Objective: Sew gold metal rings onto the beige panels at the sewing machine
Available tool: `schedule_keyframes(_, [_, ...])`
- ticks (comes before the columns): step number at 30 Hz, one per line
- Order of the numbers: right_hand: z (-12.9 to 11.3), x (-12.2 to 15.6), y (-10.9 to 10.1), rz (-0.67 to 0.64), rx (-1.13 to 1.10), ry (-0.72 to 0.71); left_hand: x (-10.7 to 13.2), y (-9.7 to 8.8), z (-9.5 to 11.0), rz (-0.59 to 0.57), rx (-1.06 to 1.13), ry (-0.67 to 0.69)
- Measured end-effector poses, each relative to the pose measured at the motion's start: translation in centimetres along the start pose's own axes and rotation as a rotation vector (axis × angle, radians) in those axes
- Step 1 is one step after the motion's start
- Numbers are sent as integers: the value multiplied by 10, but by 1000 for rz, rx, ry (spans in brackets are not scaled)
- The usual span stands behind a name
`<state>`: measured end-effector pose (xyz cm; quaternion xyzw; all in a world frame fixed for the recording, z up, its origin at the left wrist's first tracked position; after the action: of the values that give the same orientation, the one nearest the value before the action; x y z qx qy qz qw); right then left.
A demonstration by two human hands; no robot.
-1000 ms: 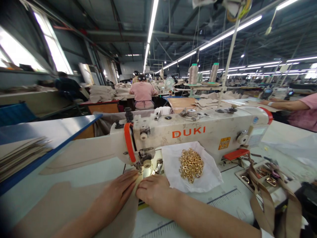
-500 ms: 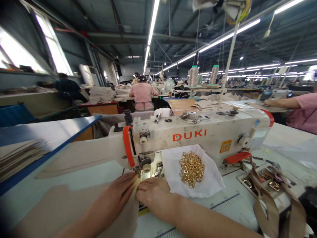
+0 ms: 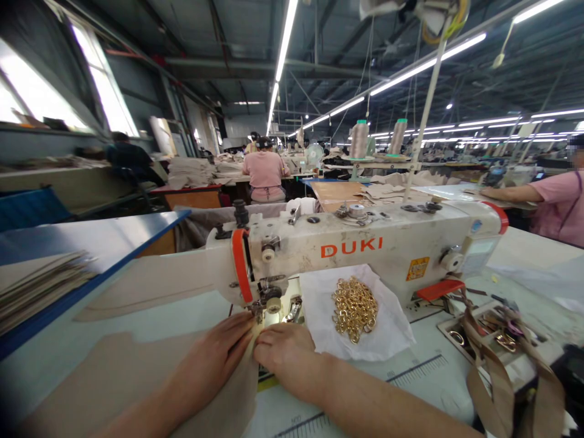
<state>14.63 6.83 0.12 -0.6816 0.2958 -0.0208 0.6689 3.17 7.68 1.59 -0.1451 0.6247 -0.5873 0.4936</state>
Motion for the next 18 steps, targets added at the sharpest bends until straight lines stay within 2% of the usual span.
schedule_keyframes(9, [-9,-7,-15,-40,83,-8,1,-1,-2,10,26,-33])
schedule_keyframes(12, [-20,-8,-10,-74,120,-49,15,-7,-5,13,20,-69])
schedule_keyframes(15, [-38,-6,-5,-54,117,-132,36,-14,-3,-9,14,-93])
schedule_keyframes(18, [-51,-5,-1,-40,93,-156,56,-22,2,-48,-11,-118])
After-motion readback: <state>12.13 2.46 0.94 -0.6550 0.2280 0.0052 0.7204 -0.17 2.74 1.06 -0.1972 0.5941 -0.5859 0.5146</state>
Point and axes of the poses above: each hand's wrist, its own x-axis away from the middle knuckle, its own y-axis out of the palm, z = x × y, the point moved 6 cm from there along -x, towards the middle knuckle, and after that the axes turned 1 degree about z, right-handed, at the moved point
